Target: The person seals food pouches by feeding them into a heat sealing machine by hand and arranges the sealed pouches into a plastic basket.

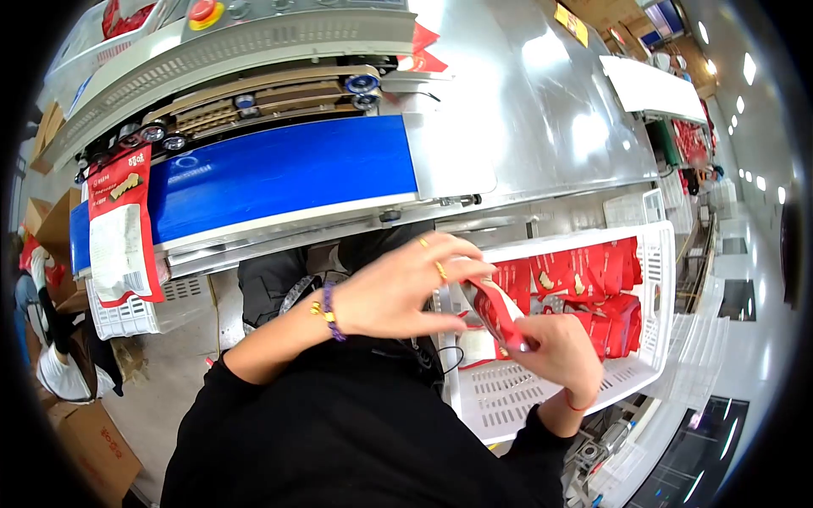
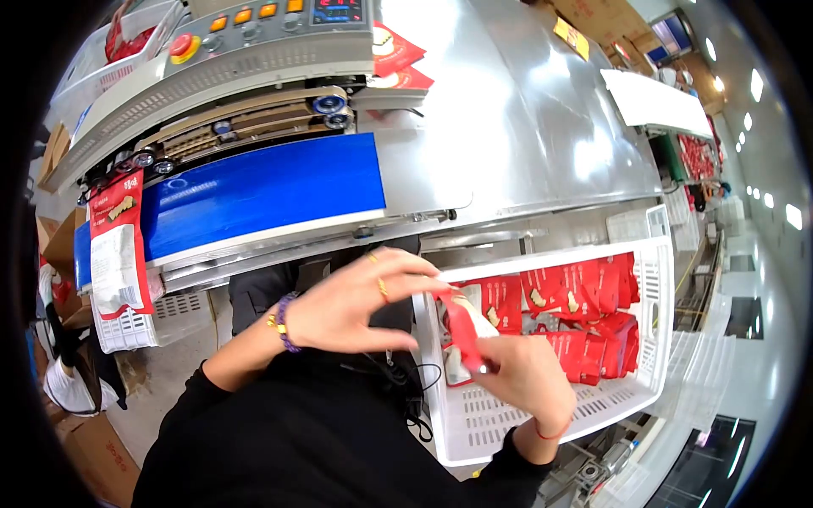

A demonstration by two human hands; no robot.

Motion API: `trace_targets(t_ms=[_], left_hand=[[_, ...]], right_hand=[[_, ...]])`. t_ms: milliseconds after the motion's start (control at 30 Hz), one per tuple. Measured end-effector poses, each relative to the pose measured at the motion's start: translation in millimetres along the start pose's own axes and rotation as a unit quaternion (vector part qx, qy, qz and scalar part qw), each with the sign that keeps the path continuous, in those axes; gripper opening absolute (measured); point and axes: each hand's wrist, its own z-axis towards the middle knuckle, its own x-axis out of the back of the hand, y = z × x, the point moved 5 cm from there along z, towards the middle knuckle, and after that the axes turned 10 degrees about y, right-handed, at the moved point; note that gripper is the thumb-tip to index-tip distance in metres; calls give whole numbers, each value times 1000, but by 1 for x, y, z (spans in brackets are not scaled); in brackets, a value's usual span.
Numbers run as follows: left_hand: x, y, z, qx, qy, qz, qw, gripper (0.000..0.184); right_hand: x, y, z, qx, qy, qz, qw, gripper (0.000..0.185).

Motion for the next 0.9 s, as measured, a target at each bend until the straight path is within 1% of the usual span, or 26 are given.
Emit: trace_targets(t_ms=[33, 67, 100, 133, 167, 200, 267, 300, 333, 367, 400, 433, 467, 500, 533, 567, 600, 633, 667, 700, 733, 767, 800, 867, 900], left_hand=[[-6, 4, -2, -10, -17, -31, 999, 69], [-10, 9, -2, -13, -32, -70, 997, 68], [-15, 12, -4, -29, -34, -106, 993, 65], [-19, 13, -7, -46, -36, -141, 988, 61], [-20, 12, -10, -27, -35, -207, 977, 47], [-16, 13, -16, -29, -25, -202, 979, 47], [0, 9, -25, 65, 21, -240, 968, 29], [16, 10, -27, 66, 91, -220, 969, 21], [28, 8, -32, 96, 112, -182, 972, 22], [38, 3, -37, 97, 159, -182, 965, 22], [47, -2, -41, 98, 205, -183, 957, 22], [54, -6, -43, 151, 219, -176, 948, 22], [56, -9, -43, 167, 270, -210, 925, 21], [57, -13, -43, 144, 285, -183, 930, 22], [57, -16, -41, 120, 298, -157, 934, 23], [57, -16, -38, 118, 300, -156, 934, 23], [56, -16, -35, 140, 292, -167, 931, 23], [55, -16, -31, 163, 283, -179, 928, 24], [53, -23, -32, 252, 242, -217, 911, 26], [54, -26, -31, 275, 224, -249, 901, 26], [56, -31, -30, 297, 205, -280, 889, 26], [59, -39, -32, 285, 164, -302, 895, 26], [60, -41, -28, 267, 164, -329, 891, 27], [62, -51, -19, 281, 163, -259, 910, 25], [62, -70, -14, 273, 208, -205, 917, 26]], right_hand=[[11, -22, 3, 72, -9, 1, 997, 18], [20, -43, 6, 143, -21, 2, 990, 21], [32, -60, 13, 151, -22, -5, 988, 21], [39, -78, 18, 183, -71, -32, 980, 20], [40, -89, 20, 214, -121, -59, 968, 19], [42, -94, 23, 222, -123, -66, 965, 19], [52, -103, 30, 246, -83, -19, 966, 21], [60, -94, 38, 211, -78, 125, 966, 28], [68, -75, 43, 280, -16, 265, 923, 36], [66, -45, 47, 257, 46, 412, 873, 56], [62, -20, 52, 227, 105, 548, 798, 77], [53, -15, 60, 181, 176, 531, 809, 92], [40, -16, 67, 134, 246, 511, 813, 107], [16, -21, 73, 110, 197, 565, 794, 105], [-11, -20, 82, 111, 140, 573, 800, 99], [-32, -16, 84, 94, 95, 575, 807, 79], [-49, -10, 85, 37, 113, 587, 801, 53], [-59, 3, 86, 10, 155, 603, 782, 42], [-67, 17, 86, -17, 198, 618, 761, 33], [-70, 23, 87, -17, 200, 619, 760, 33], [-70, 30, 89, -26, 224, 635, 738, 31], [-71, 38, 91, -35, 247, 651, 716, 29], [-72, 46, 95, -33, 247, 653, 715, 29], [-62, 57, 108, -10, 299, 642, 706, 27], [-53, 58, 114, -45, 340, 551, 761, 23]])
